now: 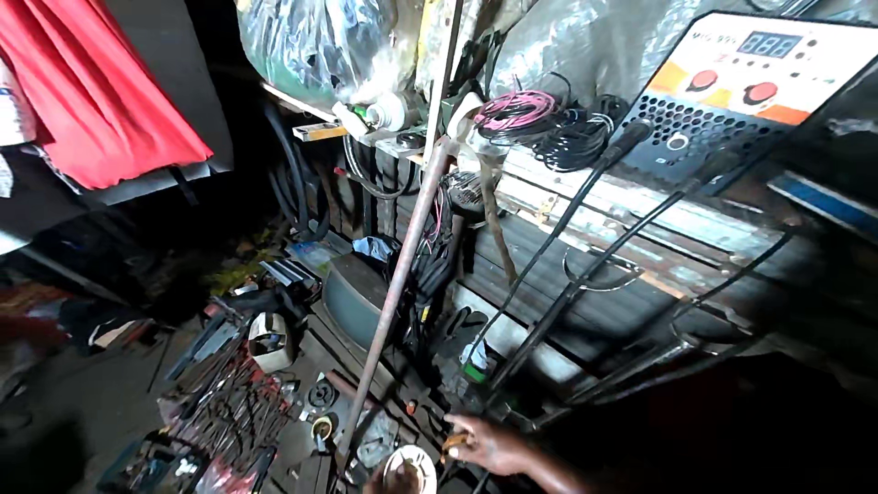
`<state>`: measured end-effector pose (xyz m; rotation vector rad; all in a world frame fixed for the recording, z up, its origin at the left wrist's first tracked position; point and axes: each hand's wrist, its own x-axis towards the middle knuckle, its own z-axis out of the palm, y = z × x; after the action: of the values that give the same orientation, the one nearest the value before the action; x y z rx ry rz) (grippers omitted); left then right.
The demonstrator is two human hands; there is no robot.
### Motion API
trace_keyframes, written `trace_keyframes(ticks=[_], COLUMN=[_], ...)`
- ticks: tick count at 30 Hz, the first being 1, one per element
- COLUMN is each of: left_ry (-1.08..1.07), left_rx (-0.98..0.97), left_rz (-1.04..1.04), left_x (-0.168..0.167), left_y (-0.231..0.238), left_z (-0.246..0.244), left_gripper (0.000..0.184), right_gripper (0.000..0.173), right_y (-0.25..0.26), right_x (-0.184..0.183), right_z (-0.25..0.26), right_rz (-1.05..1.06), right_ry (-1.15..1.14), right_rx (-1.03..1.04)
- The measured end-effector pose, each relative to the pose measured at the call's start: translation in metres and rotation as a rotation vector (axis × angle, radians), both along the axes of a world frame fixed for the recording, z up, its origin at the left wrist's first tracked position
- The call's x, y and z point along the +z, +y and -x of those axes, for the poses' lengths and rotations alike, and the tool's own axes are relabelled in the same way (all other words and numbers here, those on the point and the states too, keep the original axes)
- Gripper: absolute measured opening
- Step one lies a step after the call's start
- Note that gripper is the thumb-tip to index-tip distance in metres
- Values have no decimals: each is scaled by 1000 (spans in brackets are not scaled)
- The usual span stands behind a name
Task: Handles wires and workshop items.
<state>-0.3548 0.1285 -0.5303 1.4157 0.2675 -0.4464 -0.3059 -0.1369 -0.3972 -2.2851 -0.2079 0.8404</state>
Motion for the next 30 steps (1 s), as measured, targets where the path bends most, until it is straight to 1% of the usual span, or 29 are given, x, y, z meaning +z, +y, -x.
trace_keyframes(ticks=[2, 4, 5, 7, 9, 11, 14, 16, 18, 19, 21, 23, 26, 28, 29, 30], left_ry=[-80, -143, -176, -225, -241, -236, -234, -206, -111, -63, -22, -6, 4, -9, -26, -41], left_rx=[-33, -65, -76, -70, -49, -26, -17, -11, 56, 85, 110, 102, 152, 211, 225, 233], left_rz=[68, 91, 91, 105, 116, 116, 141, 226, 384, 450, 543, 624, 713, 703, 680, 660], left_x=[14, 34, 40, 47, 49, 51, 44, 37, 34, 32, 23, 19, 18, 19, 20, 20], left_y=[-5, -12, -16, -20, -23, -27, -34, -36, -43, -48, -56, -65, -77, -81, -81, -81], left_z=[-6, -9, -10, -8, -7, -6, -5, -4, 2, 4, 9, 14, 18, 21, 22, 23], left_gripper=[33, 29, 28, 26, 27, 28, 31, 43, 60, 71, 90, 105, 113, 115, 114, 111], right_gripper=[75, 74, 70, 52, 42, 39, 37, 35, 40, 43, 48, 50, 46, 48, 51, 50], right_y=[12, 23, 27, 29, 25, 18, 11, 7, 3, 2, -1, -2, -2, -1, 0, 0], right_x=[-25, -31, -32, -34, -34, -35, -36, -39, -45, -48, -51, -53, -52, -54, -56, -59], right_z=[13, 21, 22, 20, 14, 10, 12, 15, 21, 22, 22, 18, 14, 12, 11, 11], right_rz=[-51, -79, -85, -122, -170, -216, -305, -444, -631, -690, -738, -725, -694, -657, -636, -612], right_ry=[61, 94, 90, 32, -4, -5, 62, 145, 257, 304, 355, 376, 441, 483, 500, 506], right_rx=[-26, -54, -69, -96, -86, -71, -118, -217, -365, -422, -479, -470, -443, -443, -445, -432])
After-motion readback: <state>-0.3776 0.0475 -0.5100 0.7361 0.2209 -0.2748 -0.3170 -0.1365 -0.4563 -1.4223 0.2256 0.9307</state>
